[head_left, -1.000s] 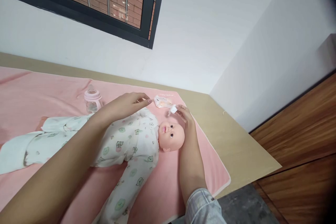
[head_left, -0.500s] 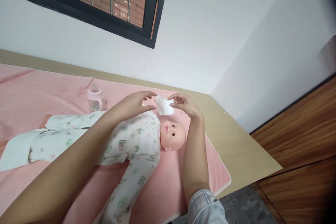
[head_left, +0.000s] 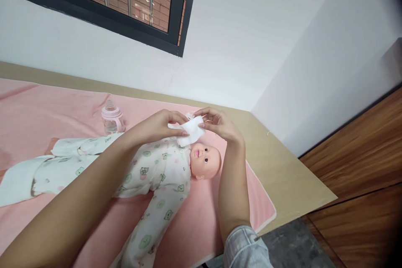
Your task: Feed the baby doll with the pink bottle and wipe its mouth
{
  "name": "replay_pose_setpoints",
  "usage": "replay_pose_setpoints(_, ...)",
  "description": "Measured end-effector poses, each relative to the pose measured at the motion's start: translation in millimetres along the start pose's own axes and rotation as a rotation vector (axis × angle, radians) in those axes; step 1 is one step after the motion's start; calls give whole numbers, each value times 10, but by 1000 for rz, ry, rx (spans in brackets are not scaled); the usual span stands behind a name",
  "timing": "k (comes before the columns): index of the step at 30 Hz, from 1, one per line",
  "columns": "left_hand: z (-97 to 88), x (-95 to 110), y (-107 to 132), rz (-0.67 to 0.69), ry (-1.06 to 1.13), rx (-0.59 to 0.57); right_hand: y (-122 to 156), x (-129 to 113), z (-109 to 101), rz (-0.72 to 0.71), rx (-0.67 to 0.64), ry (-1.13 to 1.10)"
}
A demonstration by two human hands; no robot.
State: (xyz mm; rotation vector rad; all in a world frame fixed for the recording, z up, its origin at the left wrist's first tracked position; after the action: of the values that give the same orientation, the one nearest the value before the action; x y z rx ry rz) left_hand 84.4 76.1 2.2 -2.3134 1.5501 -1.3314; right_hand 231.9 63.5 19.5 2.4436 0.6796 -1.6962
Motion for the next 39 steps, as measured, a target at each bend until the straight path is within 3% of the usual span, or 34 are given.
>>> replay_pose_setpoints(5,-43,111,15,19,-33,107,-43,-13,10,9,104,-20)
replay_pose_setpoints(10,-103,195,13,46,-28,238,-115,-46,188,11,108,-31)
replay_pose_setpoints(14,-82,188,-10,39,21,228,-155,-63,287,-3,101,11)
replay_pose_setpoints(18,-83,193,3,-7,45,224,-159,19,212,30,102,38)
replay_pose_setpoints(21,-122,204,27,-32,1,240,-125,127,24,60,104,24)
replay_pose_setpoints(24,-56,161,20,-42,11,154,-97,361,-237,143,116,10)
replay_pose_setpoints(29,311,-3,-2,-52,-56,-168,-117,1092,-608,263,198,-180)
replay_pose_setpoints(35,610,-91,-6,-104,-62,-295,-114,2076,-479,404,184,-624)
replay_pose_setpoints(39,658,-64,-20,-115,-80,-288,-91,2300,-417,423,202,-716)
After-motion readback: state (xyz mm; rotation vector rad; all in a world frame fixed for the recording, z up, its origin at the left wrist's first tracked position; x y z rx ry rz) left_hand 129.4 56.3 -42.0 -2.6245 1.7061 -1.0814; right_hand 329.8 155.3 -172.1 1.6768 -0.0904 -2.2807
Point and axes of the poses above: each hand's wrist, its own y-axis away from the middle knuckle, its own z-axis out of the palm, x = y × z, the point moved 8 cm from there along -y, towards the middle knuckle, and after that the axes turned 13 degrees about z, right-handed, at the moved point
